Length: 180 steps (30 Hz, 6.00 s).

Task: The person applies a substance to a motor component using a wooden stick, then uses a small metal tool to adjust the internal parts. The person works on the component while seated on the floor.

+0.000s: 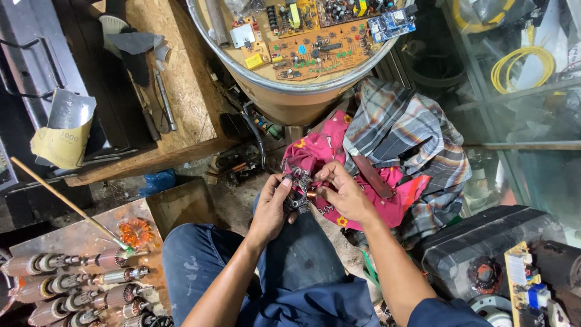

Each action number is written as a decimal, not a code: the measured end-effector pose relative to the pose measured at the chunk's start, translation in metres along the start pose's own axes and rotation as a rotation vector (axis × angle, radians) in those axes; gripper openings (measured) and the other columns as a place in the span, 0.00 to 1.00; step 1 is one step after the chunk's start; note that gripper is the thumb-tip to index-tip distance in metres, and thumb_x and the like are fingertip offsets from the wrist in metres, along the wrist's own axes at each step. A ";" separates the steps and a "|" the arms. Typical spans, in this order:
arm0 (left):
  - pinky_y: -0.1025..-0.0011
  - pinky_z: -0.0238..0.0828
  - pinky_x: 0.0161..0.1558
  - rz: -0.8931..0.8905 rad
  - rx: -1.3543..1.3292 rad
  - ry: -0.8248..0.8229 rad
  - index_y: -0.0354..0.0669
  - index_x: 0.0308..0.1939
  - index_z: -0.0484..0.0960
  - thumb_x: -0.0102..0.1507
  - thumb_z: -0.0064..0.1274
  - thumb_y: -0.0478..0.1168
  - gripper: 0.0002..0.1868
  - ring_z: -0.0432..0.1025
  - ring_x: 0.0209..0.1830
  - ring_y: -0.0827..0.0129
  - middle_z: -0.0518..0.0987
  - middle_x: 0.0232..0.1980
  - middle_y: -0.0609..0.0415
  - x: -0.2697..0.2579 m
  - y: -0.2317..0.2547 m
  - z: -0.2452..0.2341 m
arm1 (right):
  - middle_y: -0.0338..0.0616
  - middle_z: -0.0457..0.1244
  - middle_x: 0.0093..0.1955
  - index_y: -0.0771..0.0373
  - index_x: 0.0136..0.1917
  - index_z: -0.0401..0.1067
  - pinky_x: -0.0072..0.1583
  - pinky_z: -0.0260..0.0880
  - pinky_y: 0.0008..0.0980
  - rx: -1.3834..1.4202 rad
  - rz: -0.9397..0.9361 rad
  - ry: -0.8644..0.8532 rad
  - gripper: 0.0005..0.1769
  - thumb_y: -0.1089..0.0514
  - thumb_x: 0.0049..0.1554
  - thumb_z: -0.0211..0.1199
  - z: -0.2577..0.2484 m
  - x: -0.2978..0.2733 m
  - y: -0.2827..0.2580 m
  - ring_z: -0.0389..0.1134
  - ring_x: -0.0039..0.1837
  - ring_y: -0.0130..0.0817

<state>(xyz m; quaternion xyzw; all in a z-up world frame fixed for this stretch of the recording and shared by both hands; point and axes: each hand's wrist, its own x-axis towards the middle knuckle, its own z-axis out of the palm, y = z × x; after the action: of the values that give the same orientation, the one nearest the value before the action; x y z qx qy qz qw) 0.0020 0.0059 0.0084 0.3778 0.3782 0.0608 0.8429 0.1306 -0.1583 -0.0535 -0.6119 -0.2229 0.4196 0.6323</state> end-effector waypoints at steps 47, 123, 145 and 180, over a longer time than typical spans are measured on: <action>0.80 0.58 0.12 0.007 -0.117 0.032 0.41 0.49 0.71 0.71 0.47 0.46 0.12 0.61 0.21 0.70 0.63 0.31 0.51 -0.010 0.011 -0.018 | 0.46 0.66 0.56 0.59 0.58 0.79 0.66 0.62 0.42 -0.588 -0.376 0.281 0.20 0.58 0.50 0.69 0.021 -0.018 -0.051 0.65 0.61 0.45; 0.80 0.55 0.11 0.236 -0.263 0.209 0.42 0.48 0.73 0.69 0.50 0.46 0.12 0.60 0.19 0.70 0.66 0.29 0.50 -0.220 0.077 -0.072 | 0.43 0.62 0.32 0.53 0.35 0.71 0.49 0.71 0.43 -1.194 -0.296 0.410 0.15 0.46 0.60 0.65 0.017 -0.037 -0.003 0.70 0.44 0.47; 0.80 0.53 0.07 0.305 -0.311 0.220 0.41 0.48 0.74 0.68 0.51 0.47 0.13 0.60 0.14 0.70 0.67 0.27 0.48 -0.258 0.108 -0.071 | 0.52 0.70 0.58 0.66 0.61 0.76 0.68 0.65 0.41 -0.328 -0.320 -0.111 0.18 0.68 0.57 0.61 0.170 -0.025 -0.092 0.69 0.64 0.42; 0.85 0.56 0.07 0.417 -0.374 0.294 0.42 0.48 0.73 0.69 0.49 0.47 0.13 0.61 0.16 0.75 0.69 0.27 0.50 -0.273 0.133 -0.116 | 0.52 0.72 0.54 0.68 0.61 0.75 0.58 0.76 0.32 -0.190 0.274 -0.386 0.23 0.70 0.52 0.73 0.194 -0.009 -0.013 0.73 0.56 0.32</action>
<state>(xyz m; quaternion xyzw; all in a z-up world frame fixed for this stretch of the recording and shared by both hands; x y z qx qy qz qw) -0.2461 0.0628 0.2110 0.2725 0.3928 0.3549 0.8034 -0.0254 -0.0506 -0.0089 -0.6015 -0.2929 0.5878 0.4549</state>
